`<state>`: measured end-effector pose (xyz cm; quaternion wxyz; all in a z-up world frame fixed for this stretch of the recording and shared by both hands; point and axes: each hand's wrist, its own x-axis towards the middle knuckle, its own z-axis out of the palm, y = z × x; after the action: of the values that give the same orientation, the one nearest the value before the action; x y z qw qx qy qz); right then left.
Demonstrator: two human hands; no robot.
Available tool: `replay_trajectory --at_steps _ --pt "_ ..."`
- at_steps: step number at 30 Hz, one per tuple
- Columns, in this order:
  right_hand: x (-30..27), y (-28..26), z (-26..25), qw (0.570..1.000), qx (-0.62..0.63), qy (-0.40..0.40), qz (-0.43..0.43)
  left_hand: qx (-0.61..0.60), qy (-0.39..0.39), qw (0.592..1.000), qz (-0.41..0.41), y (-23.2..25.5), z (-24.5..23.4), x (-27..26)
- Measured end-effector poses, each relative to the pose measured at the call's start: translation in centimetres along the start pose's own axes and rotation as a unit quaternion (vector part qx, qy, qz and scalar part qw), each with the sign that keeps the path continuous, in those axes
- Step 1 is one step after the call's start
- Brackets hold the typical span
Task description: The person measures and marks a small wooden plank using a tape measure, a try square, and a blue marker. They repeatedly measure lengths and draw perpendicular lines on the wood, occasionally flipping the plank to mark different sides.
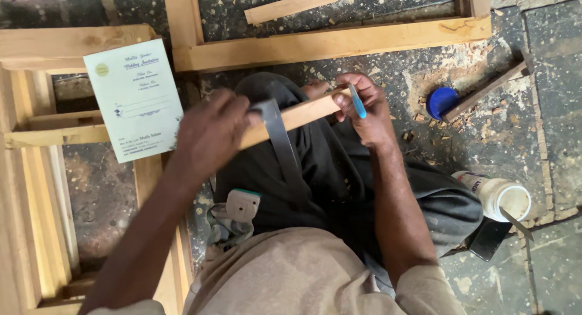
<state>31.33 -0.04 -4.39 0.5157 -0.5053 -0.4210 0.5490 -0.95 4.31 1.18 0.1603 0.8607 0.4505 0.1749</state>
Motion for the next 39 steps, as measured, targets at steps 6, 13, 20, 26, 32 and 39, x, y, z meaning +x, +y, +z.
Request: replay_trajectory --at_steps 6,13,20,26,32,39 --pt "1.0 -1.0 0.5 1.000 0.010 -0.005 -0.029 0.037 0.057 0.997 0.048 2.2 0.3 -3.0" --pt "-0.2 -2.0 0.0 0.998 0.034 -0.008 -0.048 0.070 0.089 0.991 0.067 2.6 0.6 -3.6" --pt "-0.4 -2.2 -0.2 0.999 0.021 0.030 -0.012 0.097 0.095 0.988 0.074 2.5 0.8 -2.9" --pt "-0.4 -2.5 0.1 0.999 0.021 0.034 0.002 0.109 0.082 0.988 0.072 2.7 0.7 -2.7" --pt "-0.5 -2.5 -0.2 1.000 -0.005 0.029 0.005 0.120 0.086 0.986 0.072 2.9 0.6 -2.7" --pt "-0.3 -2.0 -0.5 1.000 -0.003 0.021 -0.002 0.126 0.101 0.984 0.071 2.7 1.0 -2.7"
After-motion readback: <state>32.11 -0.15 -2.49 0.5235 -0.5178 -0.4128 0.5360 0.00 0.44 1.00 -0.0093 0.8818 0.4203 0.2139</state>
